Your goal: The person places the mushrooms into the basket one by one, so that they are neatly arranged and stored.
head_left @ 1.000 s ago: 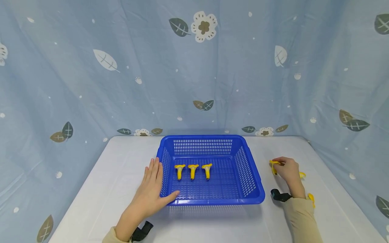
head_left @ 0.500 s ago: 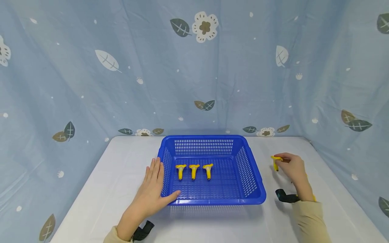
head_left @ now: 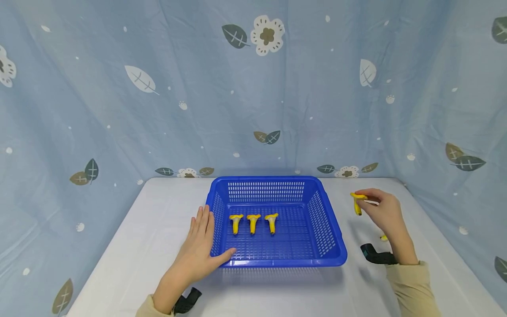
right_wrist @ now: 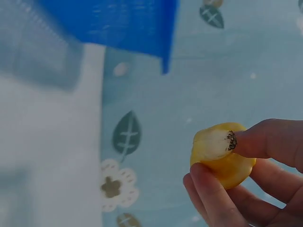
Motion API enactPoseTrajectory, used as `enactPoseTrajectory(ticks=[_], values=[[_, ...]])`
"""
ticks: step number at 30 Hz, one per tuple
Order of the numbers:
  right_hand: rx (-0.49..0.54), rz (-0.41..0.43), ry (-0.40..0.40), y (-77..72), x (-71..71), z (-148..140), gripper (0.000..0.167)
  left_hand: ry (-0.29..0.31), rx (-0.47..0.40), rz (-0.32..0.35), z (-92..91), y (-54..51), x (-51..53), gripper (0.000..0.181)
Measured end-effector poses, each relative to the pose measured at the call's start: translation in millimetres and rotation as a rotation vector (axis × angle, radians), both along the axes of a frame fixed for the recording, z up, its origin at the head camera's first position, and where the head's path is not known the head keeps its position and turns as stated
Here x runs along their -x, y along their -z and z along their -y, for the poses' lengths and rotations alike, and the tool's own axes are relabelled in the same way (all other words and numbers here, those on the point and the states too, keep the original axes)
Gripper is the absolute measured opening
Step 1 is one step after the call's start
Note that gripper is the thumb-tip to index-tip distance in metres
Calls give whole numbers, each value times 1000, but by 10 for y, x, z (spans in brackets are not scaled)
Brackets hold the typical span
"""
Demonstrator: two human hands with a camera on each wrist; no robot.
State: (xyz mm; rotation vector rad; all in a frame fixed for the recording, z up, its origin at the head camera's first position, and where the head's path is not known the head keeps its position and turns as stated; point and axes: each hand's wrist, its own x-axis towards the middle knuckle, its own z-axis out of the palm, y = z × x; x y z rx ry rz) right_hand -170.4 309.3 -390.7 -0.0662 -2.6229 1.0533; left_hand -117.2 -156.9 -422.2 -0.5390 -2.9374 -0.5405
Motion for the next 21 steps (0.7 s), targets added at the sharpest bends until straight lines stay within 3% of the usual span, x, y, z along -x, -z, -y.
enactPoseTrajectory(ticks=[9,21], values=[[-14,-45,-54,-269,-49,197,26,-1,-7,8,4,-3,-7,114],[46,-24,-145,-468,5,377,25,2,-9,7,7,7,3,114]])
